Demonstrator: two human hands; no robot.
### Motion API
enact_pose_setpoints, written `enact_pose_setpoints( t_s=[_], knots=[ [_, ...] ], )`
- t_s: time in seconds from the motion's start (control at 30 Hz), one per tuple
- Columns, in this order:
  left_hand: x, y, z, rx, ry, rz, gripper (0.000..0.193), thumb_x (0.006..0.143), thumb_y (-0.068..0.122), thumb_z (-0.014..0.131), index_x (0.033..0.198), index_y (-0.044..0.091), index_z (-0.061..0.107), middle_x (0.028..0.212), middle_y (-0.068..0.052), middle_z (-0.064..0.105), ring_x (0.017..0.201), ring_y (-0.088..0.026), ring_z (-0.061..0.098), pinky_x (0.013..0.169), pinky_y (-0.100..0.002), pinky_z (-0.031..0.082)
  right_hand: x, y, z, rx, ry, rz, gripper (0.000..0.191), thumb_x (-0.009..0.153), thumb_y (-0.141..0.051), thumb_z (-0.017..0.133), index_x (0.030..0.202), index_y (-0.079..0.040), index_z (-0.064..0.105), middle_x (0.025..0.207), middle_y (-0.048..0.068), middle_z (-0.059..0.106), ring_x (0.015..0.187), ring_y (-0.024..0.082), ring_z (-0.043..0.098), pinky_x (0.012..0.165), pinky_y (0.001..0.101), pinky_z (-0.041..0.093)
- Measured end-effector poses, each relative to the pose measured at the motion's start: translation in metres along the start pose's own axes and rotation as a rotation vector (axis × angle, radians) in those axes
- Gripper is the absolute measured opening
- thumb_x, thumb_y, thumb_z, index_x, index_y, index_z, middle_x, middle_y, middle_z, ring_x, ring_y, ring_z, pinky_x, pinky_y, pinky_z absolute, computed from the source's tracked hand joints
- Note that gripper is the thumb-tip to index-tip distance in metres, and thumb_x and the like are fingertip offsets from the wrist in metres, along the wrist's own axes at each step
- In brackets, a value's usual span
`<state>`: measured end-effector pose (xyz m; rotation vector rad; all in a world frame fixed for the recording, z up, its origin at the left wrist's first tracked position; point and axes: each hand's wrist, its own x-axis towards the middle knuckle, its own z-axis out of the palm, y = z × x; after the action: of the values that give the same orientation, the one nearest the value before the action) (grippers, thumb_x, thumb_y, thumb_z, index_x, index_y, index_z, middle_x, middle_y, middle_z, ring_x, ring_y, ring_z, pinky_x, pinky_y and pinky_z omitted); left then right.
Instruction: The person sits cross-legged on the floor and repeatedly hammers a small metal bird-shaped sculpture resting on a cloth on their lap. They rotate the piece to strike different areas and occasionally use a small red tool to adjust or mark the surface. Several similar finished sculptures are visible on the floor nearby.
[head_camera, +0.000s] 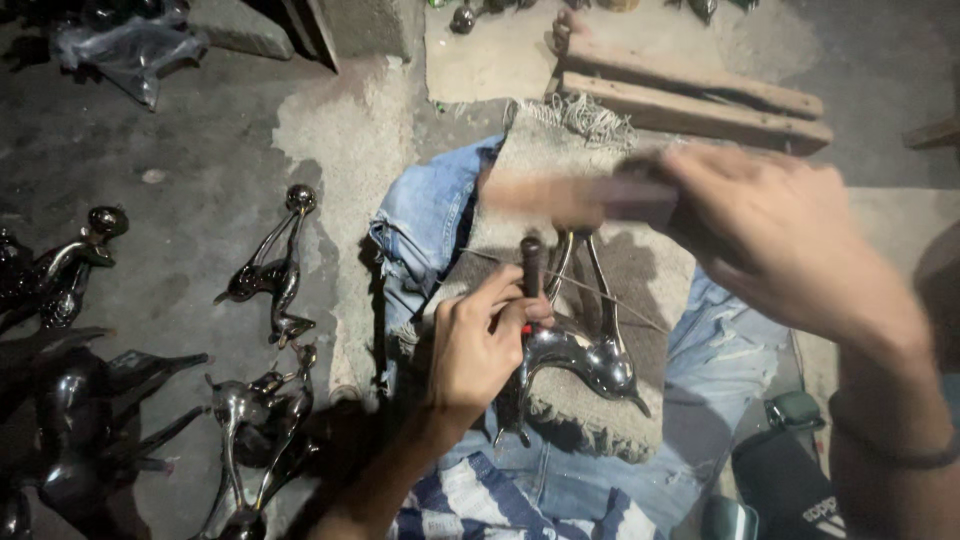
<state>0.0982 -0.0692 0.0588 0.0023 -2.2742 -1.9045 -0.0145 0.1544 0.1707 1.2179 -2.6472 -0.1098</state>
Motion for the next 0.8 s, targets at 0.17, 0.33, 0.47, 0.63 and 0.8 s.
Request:
enact_pose_setpoints(
  t_s=[0.17,0.33,0.47,0.63,0.8],
  knots=[
    [-0.001,0.007,0.003,-0.034,0.064,-0.049,0.011,0.093,-0.003,0.060,0.103,-0.003,0.065,0.085,-0.012,0.080,0.078,-0.017,0.082,0.066,-0.028,0.062,0.012,-0.006,-0.017,0.000,-0.127,-0.010,0.036,0.097,-0.018,0.059,0.132,-0.011,0.055,0.086,0.013,0.070,0.052,0.025,0.063,0.042,0.0401,0.046],
    [-0.002,0.014,0.006,0.015,0.093,-0.065,0.010,0.094,0.000,0.061,0.102,-0.001,0.067,0.081,-0.010,0.080,0.075,-0.015,0.081,0.062,-0.028,0.062,0.021,-0.009,-0.020,0.076,-0.182,0.027,0.031,0.099,-0.013,0.056,0.130,-0.012,0.051,0.081,0.006,0.067,0.057,0.023,0.063,0.048,0.0388,0.048],
    [-0.004,0.015,0.008,-0.049,0.100,-0.068,0.009,0.095,0.000,0.060,0.101,-0.003,0.066,0.081,-0.011,0.080,0.075,-0.015,0.080,0.067,-0.028,0.064,0.028,-0.015,-0.022,0.082,-0.043,-0.068,0.042,0.091,-0.010,0.057,0.133,-0.008,0.049,0.091,0.012,0.064,0.058,0.028,0.062,0.048,0.0420,0.048],
    [-0.009,0.011,0.010,-0.033,0.165,-0.043,0.006,0.094,0.000,0.062,0.096,-0.004,0.066,0.081,-0.011,0.080,0.074,-0.013,0.080,0.065,-0.027,0.063,0.036,-0.024,-0.029,-0.045,-0.327,0.029,0.043,0.097,-0.003,0.051,0.138,-0.013,0.045,0.089,0.009,0.064,0.055,0.022,0.062,0.045,0.0397,0.048],
    [-0.015,0.005,0.013,-0.073,0.205,-0.032,0.005,0.095,0.001,0.064,0.093,-0.003,0.066,0.079,-0.010,0.079,0.074,-0.012,0.079,0.067,-0.024,0.063,0.039,-0.032,-0.035,-0.153,-0.365,-0.034,0.050,0.089,0.003,0.053,0.136,-0.014,0.049,0.084,0.008,0.066,0.050,0.021,0.062,0.042,0.0399,0.048]
  ],
)
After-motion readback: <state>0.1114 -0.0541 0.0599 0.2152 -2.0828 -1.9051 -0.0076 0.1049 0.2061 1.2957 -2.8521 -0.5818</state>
